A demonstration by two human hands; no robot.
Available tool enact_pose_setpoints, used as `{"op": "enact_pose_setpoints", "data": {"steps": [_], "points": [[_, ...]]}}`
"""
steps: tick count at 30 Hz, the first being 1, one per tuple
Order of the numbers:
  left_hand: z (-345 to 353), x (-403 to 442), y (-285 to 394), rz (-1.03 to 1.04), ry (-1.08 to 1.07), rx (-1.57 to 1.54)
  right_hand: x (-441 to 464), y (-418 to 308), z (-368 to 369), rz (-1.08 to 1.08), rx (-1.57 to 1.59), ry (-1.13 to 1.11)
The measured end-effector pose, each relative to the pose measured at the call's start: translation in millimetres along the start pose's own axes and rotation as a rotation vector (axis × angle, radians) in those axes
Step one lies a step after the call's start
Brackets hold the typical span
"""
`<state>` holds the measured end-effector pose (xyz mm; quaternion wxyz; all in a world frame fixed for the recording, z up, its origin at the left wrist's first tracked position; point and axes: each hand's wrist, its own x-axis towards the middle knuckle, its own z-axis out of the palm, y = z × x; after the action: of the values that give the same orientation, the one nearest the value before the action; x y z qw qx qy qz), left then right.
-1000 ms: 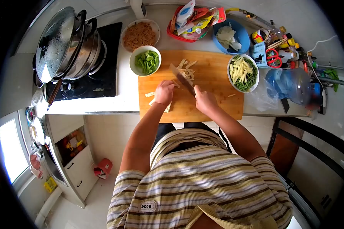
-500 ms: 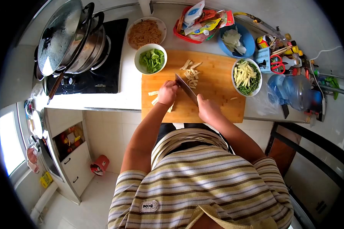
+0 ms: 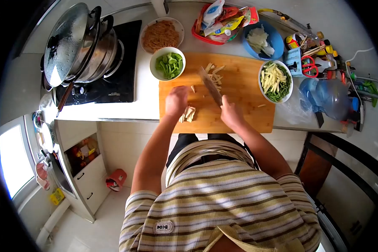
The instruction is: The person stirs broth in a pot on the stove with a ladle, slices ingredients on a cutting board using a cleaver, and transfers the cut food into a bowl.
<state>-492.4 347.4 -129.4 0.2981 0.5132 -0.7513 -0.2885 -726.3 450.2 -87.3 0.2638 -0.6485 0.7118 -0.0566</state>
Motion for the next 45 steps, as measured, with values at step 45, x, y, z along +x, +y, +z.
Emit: {"op": "enact_pose_setpoints", "data": {"steps": [45], "points": [[73,-1,-2,0.266,-0.049,0.117,2,16,-32,-0.145,-0.146,-0.167]]}}
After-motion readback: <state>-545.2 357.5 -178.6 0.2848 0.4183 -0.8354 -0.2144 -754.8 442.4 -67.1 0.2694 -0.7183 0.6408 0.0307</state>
